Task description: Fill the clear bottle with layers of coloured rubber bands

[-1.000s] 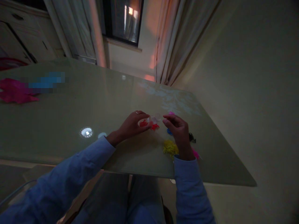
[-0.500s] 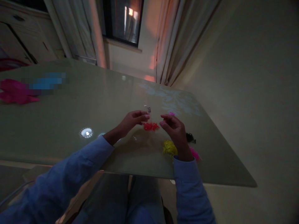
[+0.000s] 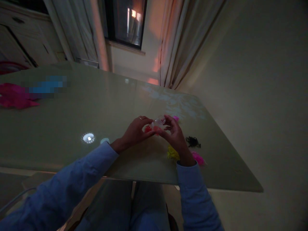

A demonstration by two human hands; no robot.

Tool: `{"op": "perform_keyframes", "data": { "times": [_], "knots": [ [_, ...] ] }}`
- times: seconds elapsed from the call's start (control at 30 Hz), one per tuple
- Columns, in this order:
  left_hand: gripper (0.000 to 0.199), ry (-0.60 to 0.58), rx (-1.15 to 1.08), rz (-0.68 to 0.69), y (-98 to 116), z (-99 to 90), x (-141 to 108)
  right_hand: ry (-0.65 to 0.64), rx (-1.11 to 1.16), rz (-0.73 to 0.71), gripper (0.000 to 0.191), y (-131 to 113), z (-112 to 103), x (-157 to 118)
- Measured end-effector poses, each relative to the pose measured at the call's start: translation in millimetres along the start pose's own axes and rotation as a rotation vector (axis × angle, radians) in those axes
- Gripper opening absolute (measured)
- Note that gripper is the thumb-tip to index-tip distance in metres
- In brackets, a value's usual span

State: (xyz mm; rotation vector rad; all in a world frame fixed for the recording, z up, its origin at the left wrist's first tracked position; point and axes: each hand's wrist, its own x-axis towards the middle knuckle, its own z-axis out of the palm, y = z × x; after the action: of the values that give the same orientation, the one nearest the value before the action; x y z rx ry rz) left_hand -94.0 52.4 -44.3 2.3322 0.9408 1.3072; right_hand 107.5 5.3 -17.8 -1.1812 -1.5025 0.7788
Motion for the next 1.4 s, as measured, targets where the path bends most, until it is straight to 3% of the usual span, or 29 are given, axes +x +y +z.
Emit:
{"op": "perform_keyframes", "data": {
  "times": [0.1, 0.2, 0.27, 0.4, 0.47, 0.63, 0.87, 1.03, 1.2, 1.4],
  "knots": [
    [0.036, -0.005, 0.075, 0.043, 2, -0.3, -1, -0.011, 0.041, 0.002, 0.093, 3, 3, -1],
    [0.037, 0.001, 0.118, 0.054, 3, -1.6, -1, -0.019, 0.063, -0.008, 0.100, 4, 6, -2],
    [0.037, 0.002, 0.127, 0.066, 4, -1.4, -1, -0.014, 0.065, -0.019, 0.091, 2, 8, -2],
    [0.037, -0.009, 0.140, 0.103, 6, 1.3, -1, 0.039, 0.029, -0.052, 0.047, -5, 11, -2],
    [0.042, -0.027, 0.131, 0.133, 7, 2.3, -2, 0.079, 0.032, -0.062, 0.037, -7, 12, -2],
    [0.057, 0.008, 0.063, 0.114, 9, 0.8, -3, 0.245, 0.175, -0.060, 0.036, -8, 5, 3],
    [0.031, 0.025, 0.029, 0.027, -3, 1.5, -3, 0.565, 0.178, -0.129, 0.041, -1, -14, 13],
    [0.038, -0.121, 0.092, 0.001, -18, 8.9, -7, 0.654, 0.159, -0.105, 0.041, 3, -19, 15],
    [0.049, -0.298, 0.147, 0.013, -27, 13.4, -5, 0.651, 0.155, -0.076, 0.041, 2, -17, 16],
    [0.036, -0.390, 0.128, 0.032, -36, 14.3, 4, 0.605, 0.179, -0.031, 0.041, 4, -16, 14]
  ]
}}
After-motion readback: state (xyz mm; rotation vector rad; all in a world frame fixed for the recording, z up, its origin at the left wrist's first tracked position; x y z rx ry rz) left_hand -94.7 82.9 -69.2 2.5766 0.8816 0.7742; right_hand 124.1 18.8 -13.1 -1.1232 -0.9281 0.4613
